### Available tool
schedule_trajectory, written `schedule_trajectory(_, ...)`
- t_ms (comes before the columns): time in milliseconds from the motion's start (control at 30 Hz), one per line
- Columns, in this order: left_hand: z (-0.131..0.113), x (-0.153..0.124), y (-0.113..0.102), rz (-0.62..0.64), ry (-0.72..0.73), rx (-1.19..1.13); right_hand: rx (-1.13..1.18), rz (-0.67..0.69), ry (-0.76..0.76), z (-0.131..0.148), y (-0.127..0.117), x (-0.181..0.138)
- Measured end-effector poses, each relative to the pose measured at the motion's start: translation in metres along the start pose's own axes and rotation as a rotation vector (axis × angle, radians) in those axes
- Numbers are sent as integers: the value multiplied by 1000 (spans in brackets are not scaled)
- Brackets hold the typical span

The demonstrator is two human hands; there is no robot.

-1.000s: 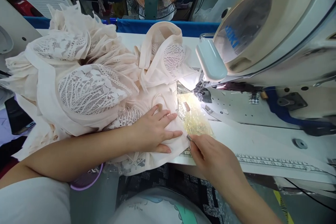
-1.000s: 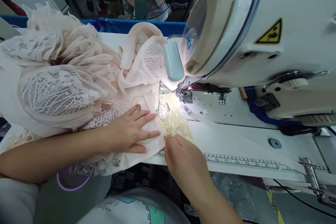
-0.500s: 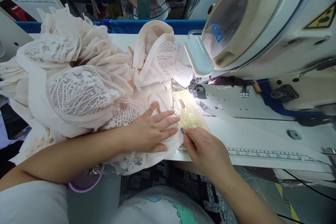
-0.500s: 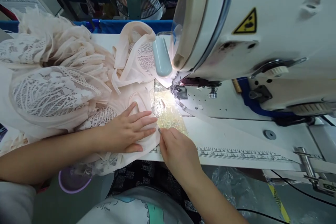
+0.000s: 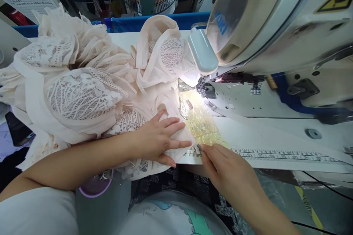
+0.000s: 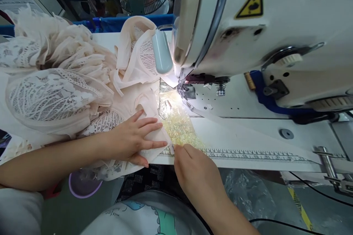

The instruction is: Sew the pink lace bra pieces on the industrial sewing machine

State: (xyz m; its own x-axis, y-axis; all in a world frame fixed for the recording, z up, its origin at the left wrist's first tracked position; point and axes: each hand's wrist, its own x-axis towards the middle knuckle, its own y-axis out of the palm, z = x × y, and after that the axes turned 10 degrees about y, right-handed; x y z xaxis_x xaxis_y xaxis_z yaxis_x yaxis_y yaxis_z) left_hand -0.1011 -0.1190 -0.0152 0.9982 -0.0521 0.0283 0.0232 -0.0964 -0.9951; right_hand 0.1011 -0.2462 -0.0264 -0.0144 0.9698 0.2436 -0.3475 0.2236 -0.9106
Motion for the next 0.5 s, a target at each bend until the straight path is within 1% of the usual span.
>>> schedule_trajectory(100,0,0,1,5,-3,11,21,-44,1,-1,-4,1)
schedule_trajectory(200,0,1,1,-1,2,26,52,-102,-8,2,0,11)
schedule_trajectory(367,-2,0,1,-19,2,52,32,-73,3,6,15,24)
schedule_trajectory(500,-2,0,2,-43,-1,39,24,-69,-10,5,15,16)
